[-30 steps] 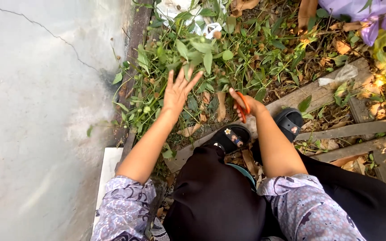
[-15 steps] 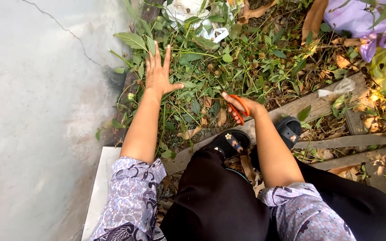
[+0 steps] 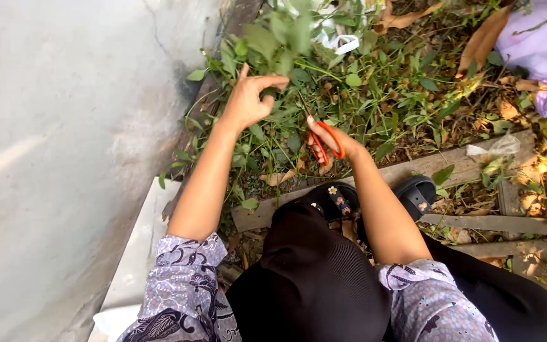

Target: Trimming and pruning garden plants using a pair of scissors.

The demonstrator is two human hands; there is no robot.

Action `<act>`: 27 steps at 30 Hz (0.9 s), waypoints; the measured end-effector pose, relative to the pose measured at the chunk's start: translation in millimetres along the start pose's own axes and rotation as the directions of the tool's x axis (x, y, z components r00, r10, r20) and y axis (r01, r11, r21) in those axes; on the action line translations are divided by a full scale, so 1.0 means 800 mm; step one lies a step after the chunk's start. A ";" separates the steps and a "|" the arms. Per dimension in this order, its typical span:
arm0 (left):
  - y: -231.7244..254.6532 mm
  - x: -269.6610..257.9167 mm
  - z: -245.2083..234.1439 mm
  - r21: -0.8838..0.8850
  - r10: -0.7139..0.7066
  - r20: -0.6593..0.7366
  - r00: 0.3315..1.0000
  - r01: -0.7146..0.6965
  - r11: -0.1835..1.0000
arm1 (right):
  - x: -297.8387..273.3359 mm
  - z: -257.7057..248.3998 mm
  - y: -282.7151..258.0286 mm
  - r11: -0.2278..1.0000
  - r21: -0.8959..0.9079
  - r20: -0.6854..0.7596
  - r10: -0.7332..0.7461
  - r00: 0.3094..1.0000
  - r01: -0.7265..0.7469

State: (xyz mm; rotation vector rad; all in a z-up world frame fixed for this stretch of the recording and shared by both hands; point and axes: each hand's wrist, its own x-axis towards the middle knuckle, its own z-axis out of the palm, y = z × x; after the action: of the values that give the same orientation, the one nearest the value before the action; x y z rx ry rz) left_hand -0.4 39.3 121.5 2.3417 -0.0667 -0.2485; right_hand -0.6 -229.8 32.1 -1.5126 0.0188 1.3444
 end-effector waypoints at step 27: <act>0.009 -0.078 0.192 0.618 0.384 0.322 0.865 -0.499 0.607 | -0.079 -0.044 -0.027 0.955 -0.233 -0.331 0.102 0.938 -0.185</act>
State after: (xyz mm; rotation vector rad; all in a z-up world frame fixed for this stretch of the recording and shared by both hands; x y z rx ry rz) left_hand -91.6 -65.5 31.1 2.9253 -0.9776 -0.1702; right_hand 14.2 -281.6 85.2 -1.9737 0.1652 1.2403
